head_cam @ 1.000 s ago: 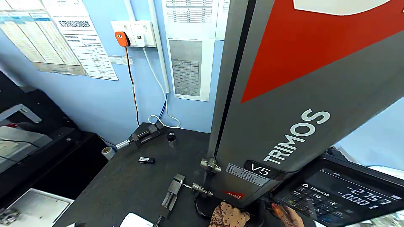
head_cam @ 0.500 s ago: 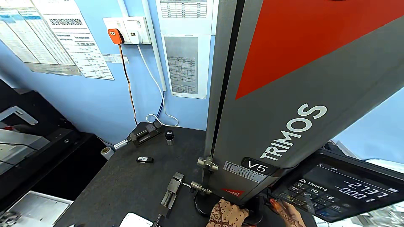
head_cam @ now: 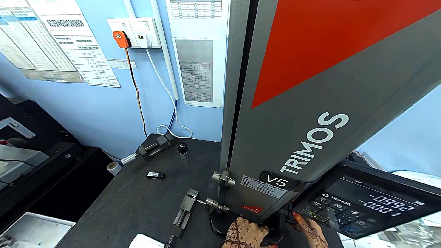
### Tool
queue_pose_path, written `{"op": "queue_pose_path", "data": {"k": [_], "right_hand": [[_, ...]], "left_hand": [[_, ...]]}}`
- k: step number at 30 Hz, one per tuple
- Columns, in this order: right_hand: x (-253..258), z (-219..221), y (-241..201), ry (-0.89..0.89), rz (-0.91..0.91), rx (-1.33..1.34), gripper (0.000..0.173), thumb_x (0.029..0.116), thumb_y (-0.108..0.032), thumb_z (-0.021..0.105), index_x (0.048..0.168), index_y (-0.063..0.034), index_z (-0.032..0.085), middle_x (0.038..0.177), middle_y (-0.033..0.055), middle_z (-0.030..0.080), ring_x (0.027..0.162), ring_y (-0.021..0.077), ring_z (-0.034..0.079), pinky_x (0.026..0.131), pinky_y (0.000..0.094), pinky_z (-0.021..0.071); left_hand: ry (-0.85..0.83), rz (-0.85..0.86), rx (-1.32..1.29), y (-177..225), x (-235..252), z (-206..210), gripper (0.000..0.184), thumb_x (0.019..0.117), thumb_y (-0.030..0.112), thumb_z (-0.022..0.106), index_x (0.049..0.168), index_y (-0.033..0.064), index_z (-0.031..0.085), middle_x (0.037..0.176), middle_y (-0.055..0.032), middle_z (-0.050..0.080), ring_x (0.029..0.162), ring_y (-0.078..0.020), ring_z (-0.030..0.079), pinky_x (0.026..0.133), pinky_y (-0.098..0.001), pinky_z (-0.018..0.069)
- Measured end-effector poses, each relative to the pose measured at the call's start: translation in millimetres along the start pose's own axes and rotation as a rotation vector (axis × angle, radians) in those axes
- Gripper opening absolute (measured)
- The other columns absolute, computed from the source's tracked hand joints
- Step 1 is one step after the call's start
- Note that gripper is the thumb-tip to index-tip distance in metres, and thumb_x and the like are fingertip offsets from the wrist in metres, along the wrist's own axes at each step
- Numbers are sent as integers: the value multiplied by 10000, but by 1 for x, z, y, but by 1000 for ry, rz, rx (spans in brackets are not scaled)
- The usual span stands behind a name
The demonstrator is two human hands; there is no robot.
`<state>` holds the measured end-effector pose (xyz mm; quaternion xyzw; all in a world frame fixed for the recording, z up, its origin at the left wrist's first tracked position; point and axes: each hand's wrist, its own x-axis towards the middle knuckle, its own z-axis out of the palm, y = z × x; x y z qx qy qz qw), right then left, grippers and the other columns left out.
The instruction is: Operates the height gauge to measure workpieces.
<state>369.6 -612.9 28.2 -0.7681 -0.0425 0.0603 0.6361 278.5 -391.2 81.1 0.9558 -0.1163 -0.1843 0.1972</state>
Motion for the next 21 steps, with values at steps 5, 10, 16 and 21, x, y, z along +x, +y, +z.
{"op": "queue_pose_path", "data": {"k": [5, 10, 16, 21], "right_hand": [[-1, 7, -5, 39, -9, -42, 392, 1049, -172, 470, 1346, 74, 536, 1209, 164, 659, 1030, 130, 680, 868, 321, 585], [0, 12, -8, 94, 17, -40, 385, 1054, -168, 484, 1361, 57, 537, 1225, 177, 652, 1020, 152, 677, 840, 314, 579], [0, 0, 3, 6, -40, 2, 503, 971, -333, 625, 1305, 41, 585, 1160, 122, 695, 1024, 124, 693, 899, 304, 585], [-6, -1, 4, 9, -91, -74, 506, 950, -284, 650, 1299, 77, 590, 1164, 169, 686, 1051, 141, 669, 944, 303, 542]], "left_hand": [[117, -20, 21, 0, -2, 10, 587, 1023, 588, 449, 1275, 116, 691, 1068, -212, 737, 1018, -432, 700, 901, -621, 513], [221, 3, 67, 0, -2, 15, 595, 1005, 599, 475, 1234, 108, 721, 1020, -198, 754, 957, -425, 723, 849, -621, 537], [185, 6, 75, 0, -2, 11, 596, 1012, 605, 451, 1245, 124, 715, 1022, -191, 753, 966, -419, 720, 851, -615, 531], [120, -9, 85, 0, 2, 10, 583, 1014, 584, 464, 1261, 113, 704, 1058, -216, 741, 1008, -432, 703, 894, -611, 513]]}}
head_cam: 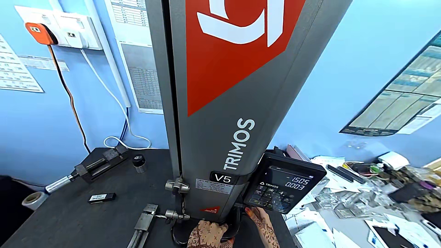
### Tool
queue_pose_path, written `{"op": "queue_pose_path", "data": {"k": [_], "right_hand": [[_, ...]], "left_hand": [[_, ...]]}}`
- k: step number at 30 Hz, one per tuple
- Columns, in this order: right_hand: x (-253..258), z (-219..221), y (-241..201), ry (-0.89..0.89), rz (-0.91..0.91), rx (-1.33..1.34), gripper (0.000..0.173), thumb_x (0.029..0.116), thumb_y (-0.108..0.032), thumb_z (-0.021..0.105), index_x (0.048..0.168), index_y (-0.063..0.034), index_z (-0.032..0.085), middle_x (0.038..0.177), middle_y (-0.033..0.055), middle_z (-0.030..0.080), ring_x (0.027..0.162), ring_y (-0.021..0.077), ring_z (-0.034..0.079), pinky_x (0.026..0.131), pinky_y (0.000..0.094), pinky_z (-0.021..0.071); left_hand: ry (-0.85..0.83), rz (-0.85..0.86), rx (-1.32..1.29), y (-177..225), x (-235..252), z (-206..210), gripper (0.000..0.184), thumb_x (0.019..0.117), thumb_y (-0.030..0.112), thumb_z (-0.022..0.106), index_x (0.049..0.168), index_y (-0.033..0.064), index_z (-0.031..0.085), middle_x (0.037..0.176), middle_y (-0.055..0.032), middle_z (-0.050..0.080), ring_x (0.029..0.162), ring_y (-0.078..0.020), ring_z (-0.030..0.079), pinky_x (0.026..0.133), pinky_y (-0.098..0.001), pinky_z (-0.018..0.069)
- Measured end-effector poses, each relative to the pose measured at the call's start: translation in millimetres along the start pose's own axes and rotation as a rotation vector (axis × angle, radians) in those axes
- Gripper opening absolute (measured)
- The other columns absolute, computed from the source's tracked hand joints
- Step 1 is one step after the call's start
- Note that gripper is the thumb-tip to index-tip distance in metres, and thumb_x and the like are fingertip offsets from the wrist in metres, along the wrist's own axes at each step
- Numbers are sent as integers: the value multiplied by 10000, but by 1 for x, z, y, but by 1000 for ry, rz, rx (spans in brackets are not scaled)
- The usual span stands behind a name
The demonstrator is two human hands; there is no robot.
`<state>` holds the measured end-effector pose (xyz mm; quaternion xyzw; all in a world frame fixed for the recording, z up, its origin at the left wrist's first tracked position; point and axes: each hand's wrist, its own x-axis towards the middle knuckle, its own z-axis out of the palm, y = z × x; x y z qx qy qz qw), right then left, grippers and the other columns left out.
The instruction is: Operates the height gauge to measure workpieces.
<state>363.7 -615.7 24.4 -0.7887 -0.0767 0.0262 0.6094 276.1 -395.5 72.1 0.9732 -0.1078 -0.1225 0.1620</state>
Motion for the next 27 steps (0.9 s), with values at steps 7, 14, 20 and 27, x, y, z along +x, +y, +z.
{"op": "queue_pose_path", "data": {"k": [7, 14, 20, 27], "right_hand": [[-11, 10, -7, 95, 20, -104, 515, 997, -224, 588, 1375, 119, 521, 1283, 304, 618, 1176, 317, 631, 1020, 425, 497], [-30, 17, -16, 236, -374, -575, 407, 975, -231, 629, 1266, 50, 671, 1356, 362, 561, 1303, 549, 498, 1136, 646, 337], [-44, 10, -37, -307, -599, -754, 411, 936, -514, 677, 1202, -214, 767, 1403, 191, 600, 1246, 425, 570, 1024, 650, 416], [-12, 2, -14, 95, -371, -474, 390, 980, -237, 599, 1258, 23, 683, 1321, 292, 621, 1286, 471, 548, 1120, 597, 381]], "left_hand": [[-44, 17, -18, 2, -1, -3, 581, 1031, 570, 441, 1301, 111, 675, 1094, -227, 730, 1046, -441, 688, 937, -614, 493], [756, 174, 99, -13, -30, 30, 442, 965, 576, 580, 1184, 226, 737, 1166, -62, 739, 1108, -267, 698, 909, -480, 568], [873, -717, -132, -89, -109, 8, 568, 937, 368, 668, 1321, -48, 614, 1304, -305, 621, 1232, -499, 586, 1011, -630, 476], [353, -959, -294, -145, -97, 8, 782, 982, 401, 636, 1594, 39, 311, 1493, -198, 534, 1277, -362, 609, 1033, -537, 496]]}}
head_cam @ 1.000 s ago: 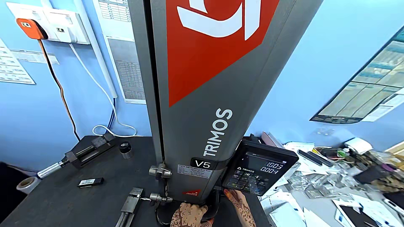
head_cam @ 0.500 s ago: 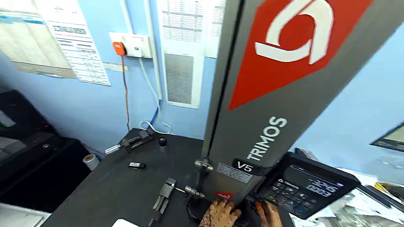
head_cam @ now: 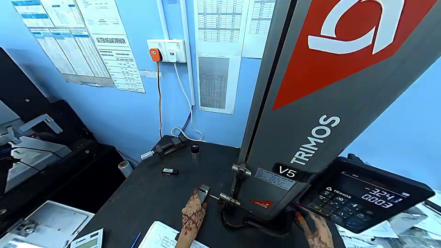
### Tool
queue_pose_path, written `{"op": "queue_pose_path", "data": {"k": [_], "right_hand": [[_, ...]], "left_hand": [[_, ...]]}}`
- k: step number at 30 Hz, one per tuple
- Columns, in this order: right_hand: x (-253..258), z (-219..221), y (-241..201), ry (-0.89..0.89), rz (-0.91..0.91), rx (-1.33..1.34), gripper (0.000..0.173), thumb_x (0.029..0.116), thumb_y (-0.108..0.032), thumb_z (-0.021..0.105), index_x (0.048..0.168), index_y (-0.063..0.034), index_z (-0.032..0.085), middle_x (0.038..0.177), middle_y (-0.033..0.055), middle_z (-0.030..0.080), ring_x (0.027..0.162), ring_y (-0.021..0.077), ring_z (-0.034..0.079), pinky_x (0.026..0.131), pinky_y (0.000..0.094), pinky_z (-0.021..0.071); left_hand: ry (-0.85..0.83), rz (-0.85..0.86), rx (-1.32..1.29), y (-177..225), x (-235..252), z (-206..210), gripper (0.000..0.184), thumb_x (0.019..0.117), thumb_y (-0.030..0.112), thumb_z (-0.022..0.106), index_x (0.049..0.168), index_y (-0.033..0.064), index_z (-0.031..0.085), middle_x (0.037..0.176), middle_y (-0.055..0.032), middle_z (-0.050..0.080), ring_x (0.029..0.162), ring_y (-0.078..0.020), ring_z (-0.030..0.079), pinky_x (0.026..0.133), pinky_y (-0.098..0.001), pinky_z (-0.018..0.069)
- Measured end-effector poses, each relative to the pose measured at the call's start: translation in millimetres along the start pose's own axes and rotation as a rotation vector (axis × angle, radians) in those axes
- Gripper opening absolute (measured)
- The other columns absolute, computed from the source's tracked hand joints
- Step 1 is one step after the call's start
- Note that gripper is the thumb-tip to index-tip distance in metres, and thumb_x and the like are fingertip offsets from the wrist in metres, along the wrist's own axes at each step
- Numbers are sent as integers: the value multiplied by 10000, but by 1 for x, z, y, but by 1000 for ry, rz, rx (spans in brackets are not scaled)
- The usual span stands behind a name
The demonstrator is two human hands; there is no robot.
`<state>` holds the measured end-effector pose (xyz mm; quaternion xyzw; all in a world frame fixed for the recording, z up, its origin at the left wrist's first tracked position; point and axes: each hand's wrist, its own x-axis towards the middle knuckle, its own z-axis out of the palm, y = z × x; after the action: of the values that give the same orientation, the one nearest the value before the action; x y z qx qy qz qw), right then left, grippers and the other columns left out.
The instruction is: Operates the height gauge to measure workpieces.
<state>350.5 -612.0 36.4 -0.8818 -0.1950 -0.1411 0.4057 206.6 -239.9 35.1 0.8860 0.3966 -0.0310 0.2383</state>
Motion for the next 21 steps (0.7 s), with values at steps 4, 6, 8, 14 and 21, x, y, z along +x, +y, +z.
{"op": "queue_pose_path", "data": {"k": [4, 6, 8, 14, 21], "right_hand": [[6, 4, 23, -9, 210, 403, 485, 910, -284, 676, 1271, 39, 645, 1264, 192, 670, 1153, 192, 654, 982, 343, 534], [6, 7, 24, -13, 273, 416, 507, 950, -317, 629, 1305, 44, 605, 1175, 166, 690, 991, 143, 690, 856, 320, 577], [7, 10, 24, -22, 333, 393, 508, 991, -356, 573, 1321, 29, 588, 1136, 156, 681, 914, 144, 679, 783, 344, 575], [10, 13, 20, -23, 366, 411, 483, 1035, -358, 540, 1348, 8, 572, 1195, 162, 658, 971, 160, 659, 829, 372, 558], [11, 18, 20, -10, 337, 460, 481, 1041, -381, 521, 1371, -33, 565, 1255, 111, 638, 982, 101, 659, 790, 336, 575]], "left_hand": [[40, 41, -7, 1, -5, -4, 671, 995, 339, 645, 1537, 13, 420, 1410, -232, 593, 1216, -418, 631, 999, -571, 503], [46, 20, 24, 1, -3, -1, 670, 987, 368, 637, 1529, 26, 442, 1396, -212, 612, 1200, -395, 646, 995, -551, 507], [12, -14, 42, 5, -3, -2, 661, 1001, 375, 614, 1531, 24, 435, 1401, -201, 611, 1212, -382, 641, 1012, -546, 497], [-115, 40, -14, -14, 3, -11, 980, 973, 519, 630, 1631, 14, 109, 1564, -286, 398, 1371, -441, 502, 1103, -576, 429], [638, 602, -468, -26, -124, -147, 378, 1045, 351, 554, 1321, 108, 643, 1244, -32, 710, 1162, -152, 663, 999, -398, 550]]}}
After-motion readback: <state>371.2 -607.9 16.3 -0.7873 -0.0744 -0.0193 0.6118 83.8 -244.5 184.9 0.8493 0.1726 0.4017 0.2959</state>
